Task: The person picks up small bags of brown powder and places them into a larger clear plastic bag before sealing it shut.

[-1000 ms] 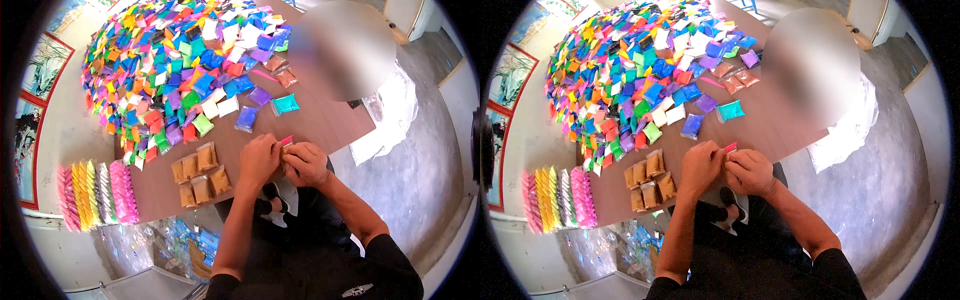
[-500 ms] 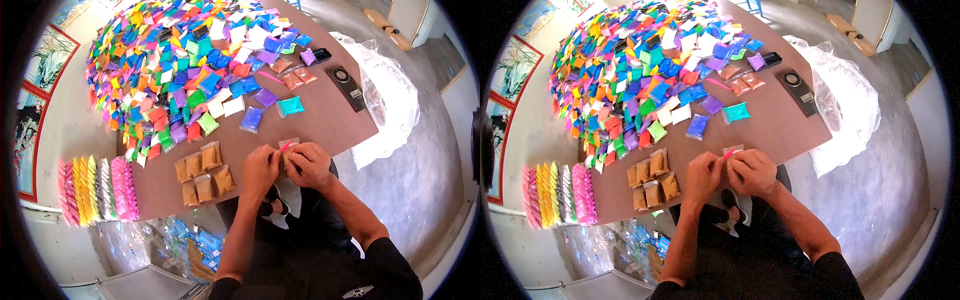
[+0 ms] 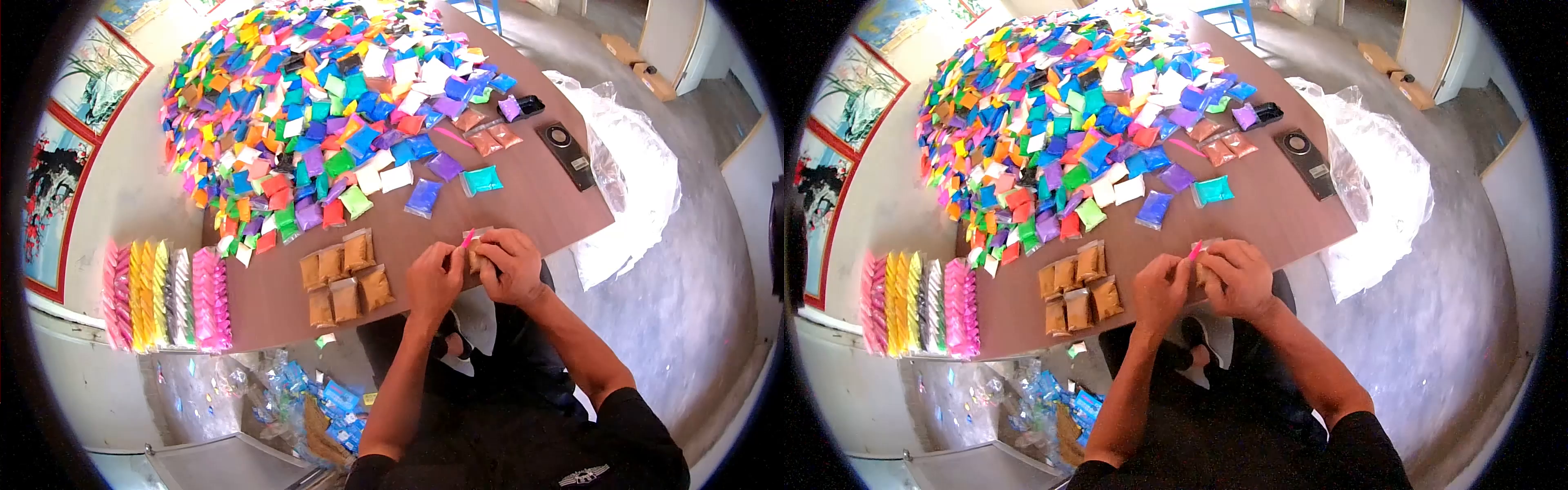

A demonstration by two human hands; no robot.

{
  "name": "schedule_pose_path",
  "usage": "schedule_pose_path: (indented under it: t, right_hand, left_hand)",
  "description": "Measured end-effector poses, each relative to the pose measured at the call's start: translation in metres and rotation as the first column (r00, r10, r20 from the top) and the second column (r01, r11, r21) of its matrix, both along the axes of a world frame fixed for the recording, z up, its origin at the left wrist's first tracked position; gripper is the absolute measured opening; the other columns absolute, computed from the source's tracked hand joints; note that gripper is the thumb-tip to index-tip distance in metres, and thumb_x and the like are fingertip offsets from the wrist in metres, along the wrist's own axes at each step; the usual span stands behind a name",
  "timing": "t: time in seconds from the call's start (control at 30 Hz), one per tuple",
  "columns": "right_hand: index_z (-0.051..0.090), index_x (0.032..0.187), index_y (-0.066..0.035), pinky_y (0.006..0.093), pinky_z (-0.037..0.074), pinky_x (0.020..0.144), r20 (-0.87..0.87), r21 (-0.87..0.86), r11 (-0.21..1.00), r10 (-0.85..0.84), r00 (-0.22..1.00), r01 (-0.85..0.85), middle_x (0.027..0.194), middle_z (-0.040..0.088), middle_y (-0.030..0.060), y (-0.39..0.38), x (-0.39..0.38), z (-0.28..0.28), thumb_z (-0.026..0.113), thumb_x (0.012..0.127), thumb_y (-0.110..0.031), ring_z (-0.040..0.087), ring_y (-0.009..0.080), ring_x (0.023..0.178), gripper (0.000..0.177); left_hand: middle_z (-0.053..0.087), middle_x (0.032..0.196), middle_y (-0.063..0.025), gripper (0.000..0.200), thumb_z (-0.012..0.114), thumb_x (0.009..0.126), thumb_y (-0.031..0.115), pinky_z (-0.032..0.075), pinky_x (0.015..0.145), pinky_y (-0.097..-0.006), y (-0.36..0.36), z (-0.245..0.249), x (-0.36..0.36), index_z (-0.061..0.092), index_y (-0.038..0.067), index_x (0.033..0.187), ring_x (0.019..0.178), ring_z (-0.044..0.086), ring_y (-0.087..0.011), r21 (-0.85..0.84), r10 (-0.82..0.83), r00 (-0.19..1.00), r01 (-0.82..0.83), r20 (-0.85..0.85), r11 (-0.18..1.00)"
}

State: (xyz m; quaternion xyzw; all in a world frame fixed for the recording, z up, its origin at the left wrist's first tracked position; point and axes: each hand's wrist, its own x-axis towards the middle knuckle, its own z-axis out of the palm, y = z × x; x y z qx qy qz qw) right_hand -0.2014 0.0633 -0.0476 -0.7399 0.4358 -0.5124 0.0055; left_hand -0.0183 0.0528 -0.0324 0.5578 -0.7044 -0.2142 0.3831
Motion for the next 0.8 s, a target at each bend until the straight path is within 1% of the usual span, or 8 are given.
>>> schedule_pose_path:
  t: [0.17, 0.23, 0.33, 0.4, 0.53, 0.6, 0.73, 0.8]
  right_hand:
    - [0.077, 0.109, -0.006, 0.0448, 0.058, 0.094, 0.037, 0.109, 0.983, 0.142, 0.989, -0.146, 0.112, 0.074, 0.0114, 0.002, -0.023, 0.005, 0.071, 0.084, -0.006, 0.072, 0.0355, 0.103, 0.026]
    - [0.076, 0.111, -0.005, 0.0455, 0.058, 0.097, -0.116, 0.197, 0.961, 0.221, 0.968, -0.196, 0.116, 0.074, 0.0124, 0.003, -0.036, 0.014, 0.073, 0.085, -0.006, 0.072, 0.0368, 0.107, 0.026]
    - [0.076, 0.112, -0.006, 0.0450, 0.059, 0.096, -0.116, 0.210, 0.952, 0.248, 0.962, -0.221, 0.118, 0.074, 0.0124, -0.001, -0.041, 0.010, 0.080, 0.083, -0.010, 0.071, 0.0363, 0.109, 0.030]
    - [0.076, 0.112, -0.007, 0.0448, 0.059, 0.095, -0.092, 0.203, 0.960, 0.216, 0.972, -0.194, 0.118, 0.074, 0.0119, -0.002, -0.038, 0.006, 0.083, 0.081, -0.013, 0.071, 0.0361, 0.109, 0.033]
    - [0.076, 0.111, -0.008, 0.0445, 0.060, 0.093, -0.093, 0.131, 0.983, 0.140, 0.986, -0.127, 0.116, 0.073, 0.0101, -0.002, -0.032, 0.004, 0.090, 0.078, -0.020, 0.071, 0.0353, 0.106, 0.038]
    - [0.075, 0.109, -0.008, 0.0447, 0.060, 0.092, -0.094, 0.119, 0.985, 0.134, 0.987, -0.122, 0.115, 0.072, 0.0097, -0.004, -0.031, 0.004, 0.091, 0.078, -0.021, 0.071, 0.0351, 0.105, 0.037]
    - [0.073, 0.106, -0.008, 0.0443, 0.060, 0.091, -0.084, 0.072, 0.991, 0.120, 0.989, -0.114, 0.112, 0.071, 0.0094, -0.005, -0.030, 0.002, 0.091, 0.079, -0.023, 0.072, 0.0346, 0.104, 0.036]
    - [0.075, 0.106, -0.007, 0.0437, 0.060, 0.089, -0.091, 0.070, 0.992, 0.113, 0.989, -0.107, 0.110, 0.072, 0.0101, -0.005, -0.031, 0.001, 0.091, 0.077, -0.021, 0.072, 0.0339, 0.103, 0.036]
  left_hand:
    - [0.071, 0.082, -0.0165, 0.017, 0.075, 0.099, 0.015, 0.054, 0.068, -0.0401, 0.002, -0.007, 0.003, 0.073, 0.000, 0.094, 0.072, 0.070, -0.0310, -0.040, -0.007, 0.995, 0.002, -0.104, 0.999]
    - [0.069, 0.082, -0.0157, 0.013, 0.075, 0.098, 0.013, 0.053, 0.066, -0.0410, 0.003, -0.006, 0.001, 0.071, 0.001, 0.092, 0.072, 0.068, -0.0330, -0.061, -0.017, 0.987, 0.007, -0.159, 0.998]
    - [0.068, 0.080, -0.0154, 0.013, 0.075, 0.098, 0.010, 0.052, 0.064, -0.0396, 0.004, 0.000, -0.001, 0.071, 0.001, 0.091, 0.070, 0.067, -0.0304, -0.053, -0.012, 0.987, 0.003, -0.162, 0.999]
    - [0.068, 0.079, -0.0146, 0.013, 0.076, 0.098, 0.010, 0.052, 0.063, -0.0390, 0.006, 0.003, 0.000, 0.071, 0.001, 0.090, 0.068, 0.067, -0.0289, 0.051, -0.003, 0.976, 0.015, -0.217, 0.999]
    - [0.068, 0.079, -0.0149, 0.015, 0.077, 0.097, 0.011, 0.052, 0.063, -0.0401, 0.009, 0.005, 0.002, 0.070, 0.001, 0.088, 0.067, 0.067, -0.0310, 0.028, -0.070, 0.988, 0.075, -0.136, 0.997]
    - [0.069, 0.079, -0.0160, 0.018, 0.078, 0.097, 0.014, 0.052, 0.063, -0.0421, 0.004, 0.005, 0.002, 0.070, 0.001, 0.087, 0.067, 0.068, -0.0340, -0.020, -0.103, 0.994, 0.102, -0.042, 0.995]
    - [0.070, 0.076, -0.0189, 0.021, 0.078, 0.097, 0.016, 0.053, 0.064, -0.0448, -0.012, 0.007, 0.003, 0.070, 0.000, 0.086, 0.069, 0.070, -0.0370, 0.111, -0.078, 0.996, 0.084, -0.053, 0.990]
    - [0.070, 0.076, -0.0193, 0.020, 0.077, 0.097, 0.016, 0.053, 0.064, -0.0445, -0.018, 0.004, 0.004, 0.070, 0.000, 0.086, 0.069, 0.070, -0.0371, 0.098, -0.047, 0.998, 0.051, -0.038, 0.994]
